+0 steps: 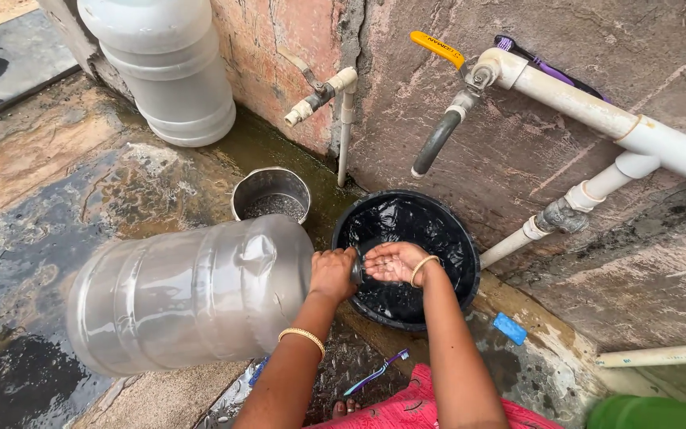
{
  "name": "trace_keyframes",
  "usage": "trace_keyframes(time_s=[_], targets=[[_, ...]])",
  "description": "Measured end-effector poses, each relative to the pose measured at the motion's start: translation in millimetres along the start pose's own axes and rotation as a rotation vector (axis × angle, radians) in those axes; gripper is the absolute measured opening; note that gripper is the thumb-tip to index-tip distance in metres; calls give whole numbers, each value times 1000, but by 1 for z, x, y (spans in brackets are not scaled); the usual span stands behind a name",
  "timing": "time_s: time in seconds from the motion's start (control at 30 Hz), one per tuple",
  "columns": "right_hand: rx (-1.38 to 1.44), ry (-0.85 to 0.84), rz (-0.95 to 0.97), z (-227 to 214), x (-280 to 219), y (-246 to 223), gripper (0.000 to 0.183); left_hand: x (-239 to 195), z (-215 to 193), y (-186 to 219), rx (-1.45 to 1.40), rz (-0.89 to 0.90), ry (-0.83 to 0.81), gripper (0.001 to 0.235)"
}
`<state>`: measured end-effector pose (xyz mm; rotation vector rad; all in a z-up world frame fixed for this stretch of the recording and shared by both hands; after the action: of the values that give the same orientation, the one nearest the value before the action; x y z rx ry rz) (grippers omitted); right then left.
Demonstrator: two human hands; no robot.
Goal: Cleaning large plastic water bottles and washing hands in a service area.
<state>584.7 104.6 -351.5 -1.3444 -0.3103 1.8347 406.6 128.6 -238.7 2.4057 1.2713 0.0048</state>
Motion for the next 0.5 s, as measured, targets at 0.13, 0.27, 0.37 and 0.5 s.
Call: trace_keyframes(time_s=[0.13, 0.27, 0.37, 0.5], targets=[[-337, -62, -11, 50, -26, -36, 29, 0, 0, 0, -34, 4, 30, 58], [-222, 383, -100, -53, -4, -17, 30, -1, 1, 1, 16, -12, -12, 54], [-6, 565, -209, -208, 98, 67, 34, -5, -9, 3, -9, -16, -7, 53], [376, 351, -167, -160, 77, 86, 29, -2, -4, 2, 11, -21, -14, 50]])
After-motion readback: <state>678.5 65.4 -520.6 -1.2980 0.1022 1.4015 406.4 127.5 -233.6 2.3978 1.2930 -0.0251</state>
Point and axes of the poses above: each hand's wrist, its own x-axis towards the middle knuckle, its own z-axis out of the palm, y = z × x, the point moved 10 cm from there along x, towards the middle knuckle, and after that the axes turned 5 degrees about -y, right-handed, at the moved point
